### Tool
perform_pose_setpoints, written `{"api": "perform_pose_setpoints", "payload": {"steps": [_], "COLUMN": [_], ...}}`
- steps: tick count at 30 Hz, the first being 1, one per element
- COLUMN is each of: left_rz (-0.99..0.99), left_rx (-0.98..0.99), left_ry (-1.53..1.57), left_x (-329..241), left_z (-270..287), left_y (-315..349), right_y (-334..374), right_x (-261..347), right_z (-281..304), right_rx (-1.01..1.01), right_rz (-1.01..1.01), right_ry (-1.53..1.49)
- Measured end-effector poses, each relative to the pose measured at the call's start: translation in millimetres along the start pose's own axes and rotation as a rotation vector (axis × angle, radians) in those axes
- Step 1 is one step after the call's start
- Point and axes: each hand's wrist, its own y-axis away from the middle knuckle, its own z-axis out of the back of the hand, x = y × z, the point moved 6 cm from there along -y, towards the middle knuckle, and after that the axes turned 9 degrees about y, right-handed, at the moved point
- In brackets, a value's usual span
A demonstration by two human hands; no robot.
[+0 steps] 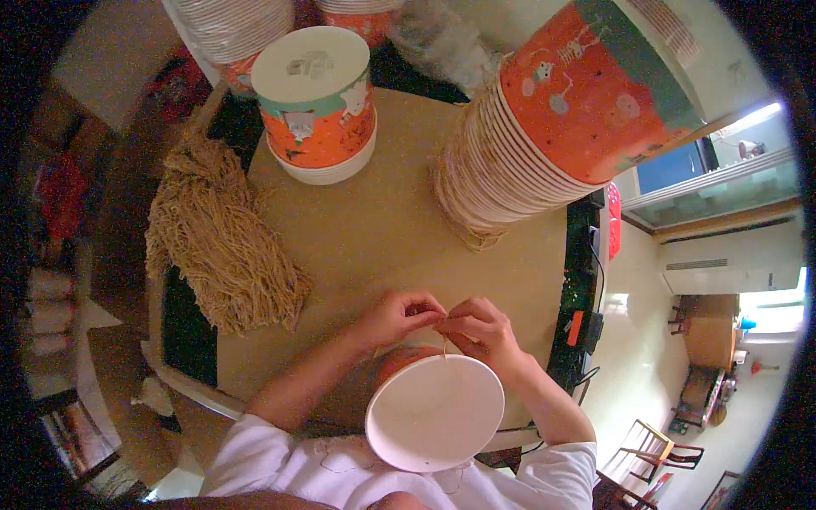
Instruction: Attaching string handles to paper buckets by threading the string through pre-punched holes and knotting it.
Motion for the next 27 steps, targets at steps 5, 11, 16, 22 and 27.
{"api": "perform_pose_setpoints", "payload": {"steps": [5, 11, 16, 22, 27], "left_rz": [-0.076, -0.179, -0.241, -0.336, -0.326], "left_rx": [-0.107, -0.306, -0.380, -0.438, -0.389], "left_ry": [-0.169, -0.328, -0.448, -0.570, -0.635], "left_x": [-7.7, -4.8, -14.2, -21.1, -15.7], "left_z": [-1.7, 5.1, 5.5, 5.6, 2.1], "left_y": [0.6, -1.1, -0.5, -0.8, -1.0], "right_y": [6.5, -1.9, -2.4, -3.4, -6.3], "right_x": [0.0, 24.1, 30.3, 32.7, 29.7], "right_z": [6.1, 12.8, 17.9, 21.4, 16.1], "right_rx": [0.014, 0.084, 0.132, 0.166, 0.178], "right_rz": [-0.063, 0.136, 0.199, 0.185, 0.061], "right_ry": [-0.050, -0.123, -0.202, -0.220, -0.258]}}
